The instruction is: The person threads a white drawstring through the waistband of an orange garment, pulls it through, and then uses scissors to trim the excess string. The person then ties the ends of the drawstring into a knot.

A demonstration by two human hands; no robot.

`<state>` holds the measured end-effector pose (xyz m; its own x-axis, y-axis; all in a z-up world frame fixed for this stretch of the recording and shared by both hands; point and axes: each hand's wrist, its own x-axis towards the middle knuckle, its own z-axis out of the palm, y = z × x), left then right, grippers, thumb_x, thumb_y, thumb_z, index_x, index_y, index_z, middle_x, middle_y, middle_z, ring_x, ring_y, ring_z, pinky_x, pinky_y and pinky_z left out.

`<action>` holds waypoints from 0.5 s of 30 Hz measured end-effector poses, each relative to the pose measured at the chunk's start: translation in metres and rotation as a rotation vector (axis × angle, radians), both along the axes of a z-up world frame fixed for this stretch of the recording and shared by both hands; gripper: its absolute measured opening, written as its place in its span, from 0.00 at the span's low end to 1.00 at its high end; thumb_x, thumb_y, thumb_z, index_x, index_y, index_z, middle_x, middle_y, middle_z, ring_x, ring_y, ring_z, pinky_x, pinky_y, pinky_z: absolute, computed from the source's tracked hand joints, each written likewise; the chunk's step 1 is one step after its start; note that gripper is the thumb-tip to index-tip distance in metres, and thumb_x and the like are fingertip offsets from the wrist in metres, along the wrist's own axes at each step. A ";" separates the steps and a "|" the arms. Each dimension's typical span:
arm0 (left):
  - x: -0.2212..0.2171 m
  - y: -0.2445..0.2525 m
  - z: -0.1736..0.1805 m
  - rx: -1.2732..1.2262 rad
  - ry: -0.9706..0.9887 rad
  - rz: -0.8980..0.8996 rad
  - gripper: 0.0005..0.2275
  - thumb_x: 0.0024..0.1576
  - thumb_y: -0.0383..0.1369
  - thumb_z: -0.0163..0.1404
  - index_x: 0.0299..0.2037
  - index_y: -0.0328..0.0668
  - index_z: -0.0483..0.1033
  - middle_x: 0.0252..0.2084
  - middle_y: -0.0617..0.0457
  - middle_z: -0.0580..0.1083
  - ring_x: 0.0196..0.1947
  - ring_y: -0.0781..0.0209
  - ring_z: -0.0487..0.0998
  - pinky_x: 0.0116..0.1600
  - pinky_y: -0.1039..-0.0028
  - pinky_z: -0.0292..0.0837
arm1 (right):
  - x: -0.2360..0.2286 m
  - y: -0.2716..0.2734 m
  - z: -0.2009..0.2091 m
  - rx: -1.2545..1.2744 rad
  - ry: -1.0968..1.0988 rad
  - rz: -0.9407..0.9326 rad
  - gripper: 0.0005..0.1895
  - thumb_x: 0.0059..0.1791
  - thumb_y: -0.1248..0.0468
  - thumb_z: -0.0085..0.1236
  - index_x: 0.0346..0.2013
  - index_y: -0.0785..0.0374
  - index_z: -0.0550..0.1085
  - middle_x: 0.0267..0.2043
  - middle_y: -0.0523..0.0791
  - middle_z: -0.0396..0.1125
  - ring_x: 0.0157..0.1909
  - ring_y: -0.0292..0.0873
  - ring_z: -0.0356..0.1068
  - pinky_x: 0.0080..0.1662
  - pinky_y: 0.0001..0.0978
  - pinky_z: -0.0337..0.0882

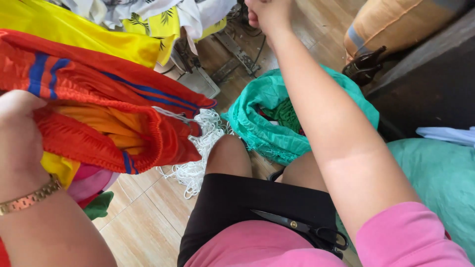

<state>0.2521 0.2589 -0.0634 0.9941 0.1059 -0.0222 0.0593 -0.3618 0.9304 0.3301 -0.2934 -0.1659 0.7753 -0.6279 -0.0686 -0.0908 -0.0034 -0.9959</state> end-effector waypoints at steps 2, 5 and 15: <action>-0.007 0.006 0.001 0.110 -0.055 -0.004 0.07 0.69 0.36 0.57 0.46 0.58 0.69 0.52 0.62 0.72 0.49 0.71 0.73 0.51 0.79 0.75 | 0.008 0.008 -0.001 -0.004 0.000 0.016 0.11 0.49 0.67 0.70 0.26 0.56 0.76 0.23 0.40 0.73 0.24 0.32 0.74 0.25 0.23 0.78; -0.019 0.019 0.004 0.480 -0.295 -0.200 0.06 0.79 0.23 0.59 0.50 0.43 0.77 0.56 0.49 0.70 0.53 0.62 0.72 0.47 0.75 0.73 | 0.014 0.017 0.000 -0.022 -0.004 0.037 0.08 0.48 0.68 0.69 0.26 0.55 0.78 0.24 0.40 0.74 0.26 0.32 0.75 0.27 0.23 0.79; -0.052 -0.078 0.095 0.308 -0.298 -0.452 0.04 0.69 0.14 0.51 0.45 0.26 0.71 0.39 0.49 0.67 0.34 0.62 0.63 0.33 0.70 0.56 | -0.033 0.044 -0.012 -0.150 0.094 0.207 0.10 0.46 0.66 0.71 0.42 0.56 0.84 0.30 0.40 0.79 0.23 0.32 0.72 0.25 0.25 0.73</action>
